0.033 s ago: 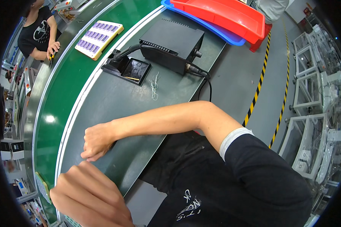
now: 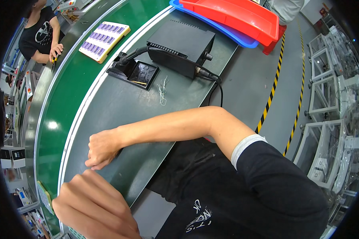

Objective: Soldering components onto circuit boards on an assembly line.

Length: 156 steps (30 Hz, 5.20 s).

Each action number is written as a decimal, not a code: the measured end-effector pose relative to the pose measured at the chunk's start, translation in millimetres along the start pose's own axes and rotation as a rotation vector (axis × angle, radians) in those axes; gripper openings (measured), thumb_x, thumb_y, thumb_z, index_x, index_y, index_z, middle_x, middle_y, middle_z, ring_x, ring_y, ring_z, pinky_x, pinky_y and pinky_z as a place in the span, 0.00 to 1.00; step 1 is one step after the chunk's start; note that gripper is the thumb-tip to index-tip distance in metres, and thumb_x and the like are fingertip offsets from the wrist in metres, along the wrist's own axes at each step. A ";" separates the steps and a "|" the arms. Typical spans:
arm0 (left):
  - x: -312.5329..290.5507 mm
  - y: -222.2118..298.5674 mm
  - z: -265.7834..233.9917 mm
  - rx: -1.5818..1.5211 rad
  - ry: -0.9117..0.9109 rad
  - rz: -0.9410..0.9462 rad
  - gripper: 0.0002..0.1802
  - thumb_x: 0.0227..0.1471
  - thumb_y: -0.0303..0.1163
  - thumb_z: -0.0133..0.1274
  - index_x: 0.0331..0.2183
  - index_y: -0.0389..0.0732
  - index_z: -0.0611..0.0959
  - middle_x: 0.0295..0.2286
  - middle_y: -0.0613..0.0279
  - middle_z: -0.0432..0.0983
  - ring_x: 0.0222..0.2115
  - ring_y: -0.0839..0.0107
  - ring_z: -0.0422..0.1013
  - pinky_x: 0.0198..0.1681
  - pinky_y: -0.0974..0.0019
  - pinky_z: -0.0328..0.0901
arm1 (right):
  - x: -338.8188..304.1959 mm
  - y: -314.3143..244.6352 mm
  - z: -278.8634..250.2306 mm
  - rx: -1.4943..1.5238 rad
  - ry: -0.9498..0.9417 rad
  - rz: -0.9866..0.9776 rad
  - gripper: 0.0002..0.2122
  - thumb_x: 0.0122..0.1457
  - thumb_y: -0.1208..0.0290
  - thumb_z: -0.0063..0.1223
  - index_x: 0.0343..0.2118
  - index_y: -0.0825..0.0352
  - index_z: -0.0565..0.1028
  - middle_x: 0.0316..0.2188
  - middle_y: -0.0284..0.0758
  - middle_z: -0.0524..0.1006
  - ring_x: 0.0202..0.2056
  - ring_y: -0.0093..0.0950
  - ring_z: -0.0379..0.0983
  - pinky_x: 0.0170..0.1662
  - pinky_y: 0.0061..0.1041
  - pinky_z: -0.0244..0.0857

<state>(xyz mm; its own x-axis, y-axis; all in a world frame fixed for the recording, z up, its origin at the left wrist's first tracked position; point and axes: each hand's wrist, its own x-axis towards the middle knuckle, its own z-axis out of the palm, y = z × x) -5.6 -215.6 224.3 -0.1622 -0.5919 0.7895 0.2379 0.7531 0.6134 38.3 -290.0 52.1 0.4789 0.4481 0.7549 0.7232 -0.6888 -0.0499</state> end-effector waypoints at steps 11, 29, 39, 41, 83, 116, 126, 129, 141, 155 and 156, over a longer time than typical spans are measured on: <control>19.9 6.4 -5.4 -0.080 -0.184 -0.227 0.12 0.47 0.27 0.59 0.31 0.26 0.84 0.19 0.54 0.77 0.14 0.69 0.72 0.15 0.70 0.60 | 1.4 2.7 3.4 0.008 -0.002 0.016 0.18 0.66 0.58 0.49 0.20 0.61 0.66 0.10 0.29 0.67 0.12 0.34 0.69 0.14 0.33 0.58; -6.1 1.9 2.7 -0.013 -0.031 -0.105 0.13 0.39 0.26 0.60 0.29 0.27 0.85 0.19 0.56 0.79 0.14 0.70 0.71 0.16 0.73 0.61 | 3.4 9.6 16.5 0.018 0.004 0.020 0.18 0.66 0.58 0.49 0.20 0.61 0.66 0.10 0.29 0.67 0.12 0.34 0.67 0.14 0.33 0.57; 8.2 27.0 -18.6 -0.005 -0.095 -0.285 0.13 0.43 0.27 0.62 0.33 0.28 0.84 0.18 0.57 0.79 0.16 0.72 0.73 0.16 0.74 0.61 | 3.0 12.3 20.6 0.020 0.000 0.025 0.19 0.66 0.58 0.49 0.20 0.61 0.66 0.10 0.29 0.67 0.12 0.35 0.68 0.14 0.33 0.57; 6.8 26.3 -22.0 0.004 -0.117 -0.272 0.14 0.43 0.27 0.62 0.33 0.29 0.84 0.19 0.57 0.79 0.16 0.72 0.73 0.17 0.74 0.61 | 4.0 12.5 21.6 0.015 -0.007 0.026 0.19 0.66 0.58 0.49 0.20 0.61 0.66 0.10 0.29 0.67 0.12 0.35 0.68 0.14 0.33 0.57; -0.8 28.7 -41.4 -0.014 -0.159 -0.257 0.14 0.44 0.28 0.63 0.33 0.28 0.83 0.23 0.53 0.82 0.18 0.70 0.75 0.19 0.73 0.65 | 6.2 22.8 36.0 0.003 -0.010 0.021 0.19 0.66 0.58 0.48 0.20 0.62 0.65 0.10 0.29 0.65 0.11 0.35 0.66 0.14 0.34 0.54; 28.0 26.9 -61.4 0.022 -0.495 -0.418 0.13 0.42 0.29 0.62 0.31 0.31 0.86 0.19 0.58 0.80 0.16 0.73 0.73 0.17 0.75 0.61 | 3.8 30.4 44.1 -0.005 -0.030 0.026 0.19 0.67 0.57 0.48 0.20 0.62 0.64 0.10 0.29 0.65 0.12 0.35 0.67 0.14 0.33 0.55; 28.4 24.9 -58.8 -0.014 -0.469 -0.430 0.11 0.45 0.28 0.62 0.32 0.30 0.86 0.19 0.57 0.80 0.16 0.72 0.74 0.17 0.74 0.63 | 1.7 30.7 42.0 0.006 -0.034 0.028 0.19 0.67 0.58 0.48 0.20 0.62 0.65 0.10 0.30 0.66 0.12 0.35 0.67 0.14 0.34 0.56; 28.3 23.6 -58.2 -0.025 -0.445 -0.440 0.11 0.45 0.27 0.62 0.31 0.29 0.85 0.19 0.56 0.79 0.15 0.72 0.73 0.17 0.74 0.62 | -1.9 31.8 40.7 0.006 -0.036 0.036 0.19 0.66 0.58 0.48 0.20 0.62 0.65 0.10 0.30 0.66 0.12 0.35 0.67 0.14 0.34 0.56; 25.4 15.3 -60.1 -0.059 -0.439 -0.302 0.11 0.46 0.25 0.63 0.32 0.27 0.84 0.17 0.56 0.77 0.13 0.72 0.71 0.15 0.74 0.59 | 1.7 29.6 37.1 -0.008 -0.033 0.025 0.19 0.66 0.58 0.48 0.20 0.62 0.65 0.10 0.29 0.66 0.12 0.34 0.68 0.14 0.33 0.56; -14.4 2.0 -51.8 -0.039 -0.231 -0.147 0.10 0.46 0.24 0.63 0.31 0.27 0.84 0.17 0.57 0.77 0.13 0.72 0.70 0.15 0.74 0.59 | 2.1 30.9 38.8 -0.014 -0.011 0.013 0.19 0.66 0.58 0.49 0.19 0.62 0.65 0.10 0.29 0.66 0.12 0.34 0.68 0.14 0.33 0.57; -26.6 -4.2 -49.0 -0.023 -0.011 -0.017 0.10 0.46 0.24 0.63 0.31 0.27 0.84 0.17 0.57 0.77 0.13 0.72 0.70 0.15 0.74 0.59 | -0.1 32.1 38.0 -0.020 -0.017 0.019 0.19 0.66 0.58 0.49 0.19 0.61 0.65 0.10 0.29 0.66 0.12 0.34 0.68 0.14 0.33 0.57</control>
<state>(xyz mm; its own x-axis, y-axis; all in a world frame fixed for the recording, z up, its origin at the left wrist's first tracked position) 44.7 -217.0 199.8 -0.1768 -0.6011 0.7794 0.2571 0.7362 0.6260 80.4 -290.5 25.5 0.5005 0.4444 0.7429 0.7041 -0.7083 -0.0506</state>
